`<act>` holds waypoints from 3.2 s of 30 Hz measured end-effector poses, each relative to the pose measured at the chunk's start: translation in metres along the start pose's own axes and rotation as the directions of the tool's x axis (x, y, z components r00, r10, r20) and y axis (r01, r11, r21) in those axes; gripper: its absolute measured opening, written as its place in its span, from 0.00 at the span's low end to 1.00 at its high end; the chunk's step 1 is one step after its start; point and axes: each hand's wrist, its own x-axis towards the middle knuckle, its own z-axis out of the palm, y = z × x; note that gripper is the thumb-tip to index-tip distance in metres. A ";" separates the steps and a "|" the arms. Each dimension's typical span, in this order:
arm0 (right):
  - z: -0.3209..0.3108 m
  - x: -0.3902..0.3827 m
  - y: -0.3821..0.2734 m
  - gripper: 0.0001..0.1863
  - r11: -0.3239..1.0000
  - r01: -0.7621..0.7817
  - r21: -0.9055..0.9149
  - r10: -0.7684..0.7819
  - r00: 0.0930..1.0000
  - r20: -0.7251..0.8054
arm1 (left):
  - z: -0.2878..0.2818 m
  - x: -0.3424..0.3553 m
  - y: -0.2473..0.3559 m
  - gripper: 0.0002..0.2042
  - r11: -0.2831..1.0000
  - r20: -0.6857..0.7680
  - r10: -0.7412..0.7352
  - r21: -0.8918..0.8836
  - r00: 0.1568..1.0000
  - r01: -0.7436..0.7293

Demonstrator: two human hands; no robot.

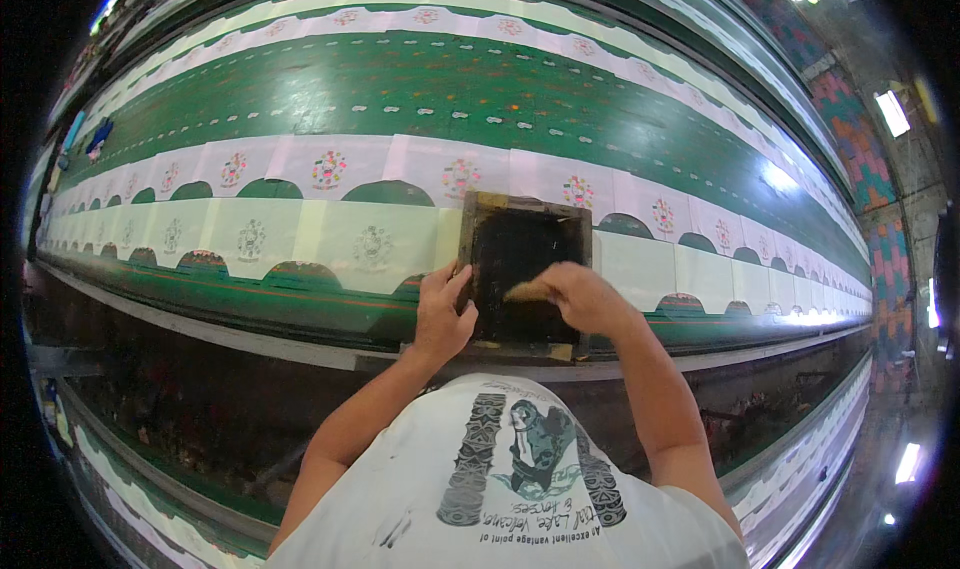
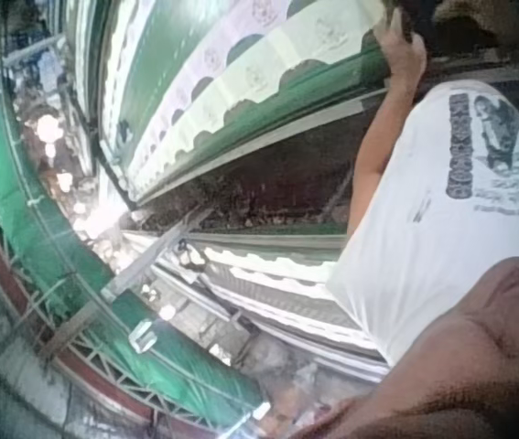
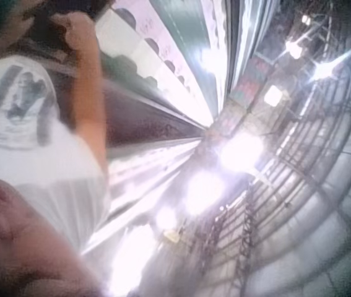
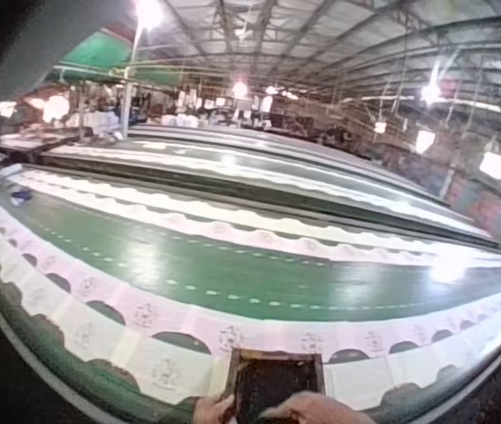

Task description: The person repeatedly rubs a dark ink pad with a small wooden block over a long roll of patterned fabric on a green conveyor belt. The person holds the pad with both hands and moves it back and forth along the fabric surface.

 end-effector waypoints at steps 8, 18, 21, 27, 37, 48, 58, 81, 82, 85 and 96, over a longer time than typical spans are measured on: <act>-0.010 0.068 0.053 0.26 0.995 0.012 -0.099 -0.056 0.884 -0.464 | -0.027 0.024 0.041 0.20 0.900 0.119 0.128 0.403 0.985 -0.166; 0.036 0.019 0.015 0.27 0.977 0.033 -0.213 -0.129 0.880 -0.456 | -0.032 0.029 0.039 0.18 0.892 0.147 0.125 0.417 0.981 -0.176; 0.053 -0.005 -0.002 0.28 0.980 0.027 -0.195 -0.115 0.882 -0.457 | -0.031 0.030 0.036 0.18 0.906 0.139 0.124 0.389 0.983 -0.169; 0.083 -0.045 -0.027 0.25 0.971 0.017 -0.239 -0.120 0.898 -0.424 | -0.023 0.025 0.030 0.18 0.909 0.062 0.181 0.369 0.981 -0.191; 0.106 -0.083 -0.047 0.24 0.996 -0.011 -0.084 -0.027 0.901 -0.433 | 0.002 0.000 0.012 0.28 1.000 -0.099 0.023 -0.016 0.995 -0.025; 0.133 -0.166 0.050 0.22 0.874 -0.024 0.484 0.387 0.638 -0.666 | 0.038 0.000 0.067 0.16 0.994 -0.154 -0.054 -0.107 0.987 0.037; 0.094 -0.273 0.172 0.21 0.927 -0.025 0.375 0.321 0.573 -0.754 | 0.204 -0.009 0.138 0.13 0.976 -0.213 -0.052 -0.216 0.976 0.005; -0.024 -0.228 0.170 0.29 0.981 0.082 -0.175 -0.111 0.980 -0.162 | 0.256 -0.007 0.149 0.08 0.866 -0.106 -0.287 -0.454 0.952 0.210; -0.043 -0.219 0.169 0.28 0.991 0.072 -0.114 -0.082 0.993 -0.086 | 0.256 -0.008 0.146 0.08 0.865 -0.111 -0.285 -0.458 0.952 0.205; -0.070 -0.185 0.188 0.27 0.994 0.110 0.005 -0.109 0.993 -0.038 | 0.265 -0.011 0.134 0.08 0.906 -0.162 -0.232 -0.394 0.959 0.153; -0.076 -0.102 0.249 0.24 0.985 0.040 -0.165 -0.106 0.904 -0.413 | 0.253 -0.003 0.145 0.06 0.961 -0.161 -0.102 -0.269 0.982 0.056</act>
